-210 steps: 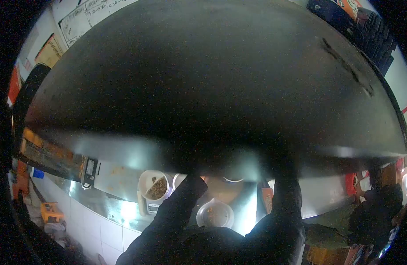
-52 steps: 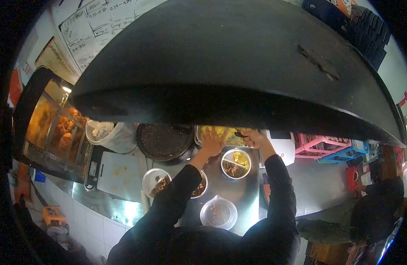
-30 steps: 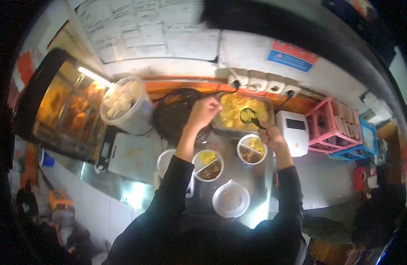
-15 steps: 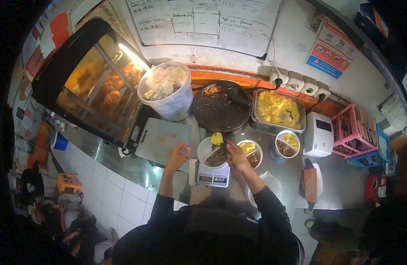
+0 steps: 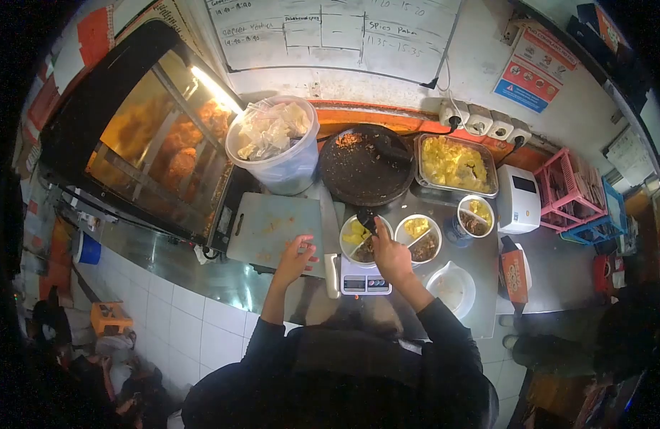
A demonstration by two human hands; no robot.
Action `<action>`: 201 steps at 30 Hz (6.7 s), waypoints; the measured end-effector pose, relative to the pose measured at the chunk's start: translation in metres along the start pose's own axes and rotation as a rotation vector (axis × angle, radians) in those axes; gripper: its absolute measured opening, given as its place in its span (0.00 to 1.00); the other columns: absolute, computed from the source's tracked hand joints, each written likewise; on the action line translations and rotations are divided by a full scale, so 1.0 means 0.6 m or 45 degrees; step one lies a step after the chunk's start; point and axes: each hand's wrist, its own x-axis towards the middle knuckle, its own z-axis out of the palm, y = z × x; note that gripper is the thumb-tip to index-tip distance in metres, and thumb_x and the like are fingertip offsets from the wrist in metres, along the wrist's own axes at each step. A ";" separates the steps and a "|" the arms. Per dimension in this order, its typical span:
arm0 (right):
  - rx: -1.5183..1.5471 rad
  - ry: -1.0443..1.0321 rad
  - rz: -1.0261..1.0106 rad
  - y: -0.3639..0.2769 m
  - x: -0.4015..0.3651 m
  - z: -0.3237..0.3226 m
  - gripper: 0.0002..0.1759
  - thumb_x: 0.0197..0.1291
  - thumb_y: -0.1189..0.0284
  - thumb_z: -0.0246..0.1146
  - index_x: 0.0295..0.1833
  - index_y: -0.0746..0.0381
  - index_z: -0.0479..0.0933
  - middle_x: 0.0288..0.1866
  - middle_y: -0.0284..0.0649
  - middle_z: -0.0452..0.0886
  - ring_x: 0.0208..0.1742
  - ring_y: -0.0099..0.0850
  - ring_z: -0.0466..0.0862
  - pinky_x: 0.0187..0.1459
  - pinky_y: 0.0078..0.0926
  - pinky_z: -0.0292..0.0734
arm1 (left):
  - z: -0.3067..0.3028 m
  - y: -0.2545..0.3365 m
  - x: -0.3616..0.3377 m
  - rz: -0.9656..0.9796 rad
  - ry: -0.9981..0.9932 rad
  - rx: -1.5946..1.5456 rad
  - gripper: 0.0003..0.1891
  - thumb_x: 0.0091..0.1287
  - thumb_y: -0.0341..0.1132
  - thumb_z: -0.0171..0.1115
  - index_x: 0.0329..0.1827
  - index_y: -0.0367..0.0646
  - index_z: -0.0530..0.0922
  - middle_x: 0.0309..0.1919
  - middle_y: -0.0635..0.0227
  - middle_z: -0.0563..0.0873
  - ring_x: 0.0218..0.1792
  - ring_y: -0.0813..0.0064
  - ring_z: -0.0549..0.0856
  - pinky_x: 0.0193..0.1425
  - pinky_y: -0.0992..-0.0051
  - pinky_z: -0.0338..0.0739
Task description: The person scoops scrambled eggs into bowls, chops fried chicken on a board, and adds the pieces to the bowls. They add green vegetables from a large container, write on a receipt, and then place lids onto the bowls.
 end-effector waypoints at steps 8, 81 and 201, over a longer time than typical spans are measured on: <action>0.527 -0.262 0.049 -0.026 0.018 -0.064 0.22 0.66 0.64 0.52 0.63 0.61 0.67 0.40 0.56 0.80 0.41 0.49 0.82 0.42 0.39 0.74 | -0.016 -0.031 0.007 -0.071 -0.060 -0.054 0.21 0.68 0.39 0.56 0.63 0.49 0.66 0.50 0.62 0.74 0.40 0.74 0.84 0.34 0.75 0.80; -0.086 -0.722 0.496 0.388 -0.181 -0.223 0.22 0.64 0.61 0.53 0.62 0.56 0.66 0.35 0.52 0.82 0.31 0.42 0.85 0.32 0.40 0.80 | 0.252 -0.019 -0.037 -0.110 0.455 -0.320 0.30 0.69 0.37 0.52 0.69 0.43 0.49 0.57 0.54 0.68 0.35 0.65 0.85 0.31 0.76 0.81; -0.011 0.754 1.060 0.871 -0.522 -0.559 0.12 0.57 0.70 0.55 0.38 0.71 0.73 0.26 0.54 0.80 0.28 0.45 0.83 0.31 0.37 0.77 | 0.278 -0.143 0.039 0.072 1.176 0.905 0.18 0.63 0.38 0.56 0.47 0.29 0.75 0.30 0.52 0.85 0.27 0.58 0.86 0.25 0.69 0.81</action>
